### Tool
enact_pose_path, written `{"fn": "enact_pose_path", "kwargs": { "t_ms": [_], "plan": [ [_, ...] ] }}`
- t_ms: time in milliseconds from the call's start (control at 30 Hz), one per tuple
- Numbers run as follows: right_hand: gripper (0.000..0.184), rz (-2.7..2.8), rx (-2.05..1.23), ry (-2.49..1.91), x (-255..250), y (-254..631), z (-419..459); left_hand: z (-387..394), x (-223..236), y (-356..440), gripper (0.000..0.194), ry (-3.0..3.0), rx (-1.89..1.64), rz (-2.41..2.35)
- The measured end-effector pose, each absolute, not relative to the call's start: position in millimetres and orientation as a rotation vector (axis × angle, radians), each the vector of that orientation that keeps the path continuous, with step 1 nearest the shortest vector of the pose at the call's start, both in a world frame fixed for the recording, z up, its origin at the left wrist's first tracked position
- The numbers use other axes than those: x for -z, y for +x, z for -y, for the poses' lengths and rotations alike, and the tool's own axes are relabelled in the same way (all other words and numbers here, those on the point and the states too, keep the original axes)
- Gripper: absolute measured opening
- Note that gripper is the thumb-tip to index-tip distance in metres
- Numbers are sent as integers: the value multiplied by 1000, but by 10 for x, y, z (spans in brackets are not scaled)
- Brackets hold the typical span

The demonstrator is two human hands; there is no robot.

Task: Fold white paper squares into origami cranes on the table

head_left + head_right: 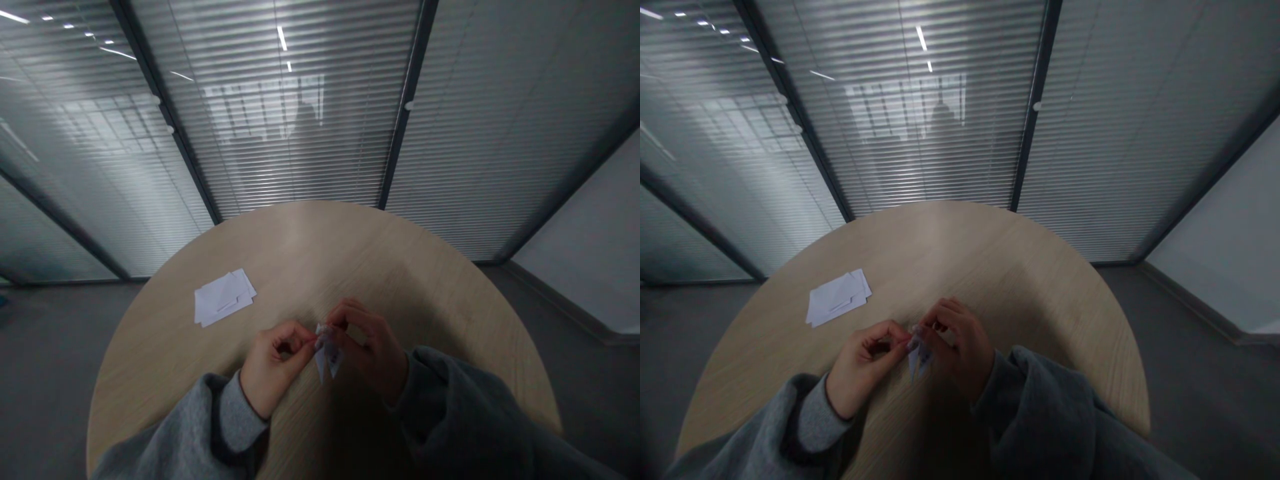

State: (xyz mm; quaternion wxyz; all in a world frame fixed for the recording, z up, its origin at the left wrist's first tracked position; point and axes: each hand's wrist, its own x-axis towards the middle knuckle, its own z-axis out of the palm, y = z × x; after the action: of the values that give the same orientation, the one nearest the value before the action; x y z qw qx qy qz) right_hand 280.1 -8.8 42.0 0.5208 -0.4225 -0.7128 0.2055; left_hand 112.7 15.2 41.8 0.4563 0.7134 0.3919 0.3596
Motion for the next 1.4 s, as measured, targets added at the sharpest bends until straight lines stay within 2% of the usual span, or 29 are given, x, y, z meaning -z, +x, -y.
{"fn": "enact_pose_path", "kwargs": {
  "t_ms": [200,367,433,633,933,1100,1267,1333,1400],
  "plan": [
    [26,1692,-491,-984,-446,2804,98,-136,-447,1116,23,1772,-880,-968],
    [24,1703,-484,-988,-439,2799,106,-147,-461,1104,23,1721,-909,-967],
    [20,1711,-421,-938,-434,2809,117,-166,-460,1098,23,1674,-959,-955],
    [27,1974,-69,-769,-417,2889,94,-196,-441,1079,22,1592,-1037,-897],
    [19,2166,148,-770,-427,2925,12,-194,-397,1082,22,1566,-1026,-832],
    [24,2249,468,-837,-475,2935,30,-186,-432,1114,39,1384,-1033,-887],
    [27,2273,590,-868,-495,2932,33,-221,-449,1120,59,1237,-1002,-926],
    [26,2265,604,-874,-494,2935,33,-243,-435,1111,60,1192,-918,-929],
    [25,2258,617,-884,-492,2942,35,-255,-420,1102,53,1186,-819,-928]
  ]
}}
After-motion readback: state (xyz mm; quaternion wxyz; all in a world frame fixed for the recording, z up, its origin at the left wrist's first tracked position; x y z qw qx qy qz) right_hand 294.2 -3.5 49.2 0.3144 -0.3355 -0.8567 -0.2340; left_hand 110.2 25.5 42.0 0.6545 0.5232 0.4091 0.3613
